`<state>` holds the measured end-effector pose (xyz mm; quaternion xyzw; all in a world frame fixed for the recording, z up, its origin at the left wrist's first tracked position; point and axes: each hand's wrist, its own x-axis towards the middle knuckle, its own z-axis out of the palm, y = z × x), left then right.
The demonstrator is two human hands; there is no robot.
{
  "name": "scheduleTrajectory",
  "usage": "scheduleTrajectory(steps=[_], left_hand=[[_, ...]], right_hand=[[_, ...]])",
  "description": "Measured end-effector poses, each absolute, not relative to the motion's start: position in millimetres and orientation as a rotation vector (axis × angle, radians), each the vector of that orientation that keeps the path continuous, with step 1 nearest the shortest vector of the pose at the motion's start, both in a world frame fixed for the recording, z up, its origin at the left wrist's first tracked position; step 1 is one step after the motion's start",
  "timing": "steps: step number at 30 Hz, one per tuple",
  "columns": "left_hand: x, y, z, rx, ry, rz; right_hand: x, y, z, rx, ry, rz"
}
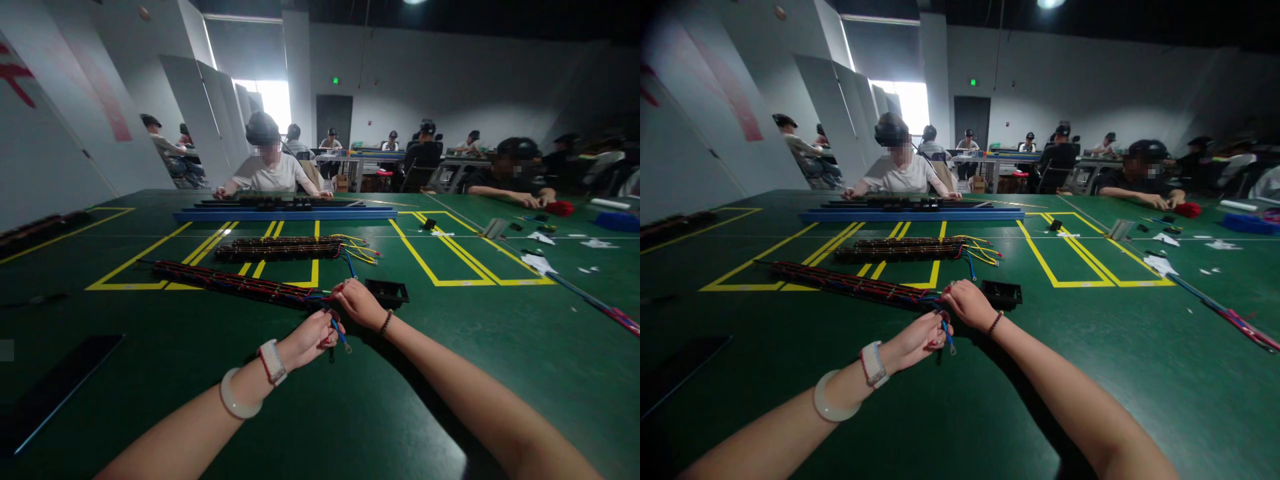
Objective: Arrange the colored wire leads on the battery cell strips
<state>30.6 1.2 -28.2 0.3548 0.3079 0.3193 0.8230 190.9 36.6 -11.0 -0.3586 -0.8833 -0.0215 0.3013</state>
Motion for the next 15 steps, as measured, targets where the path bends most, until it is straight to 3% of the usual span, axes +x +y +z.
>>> scheduleTrajectory(steps=[7, 15], left_hand=[[33.4, 1.5, -27.8, 0.757, 0.725, 0.675], [32.8, 0.3, -26.3, 0.706, 0.719, 0.708]], right_hand=[[132.0, 42.6, 25.5, -1.413, -2.429, -0.158], [98.6, 51.2, 26.3, -1.421, -2.529, -0.248]])
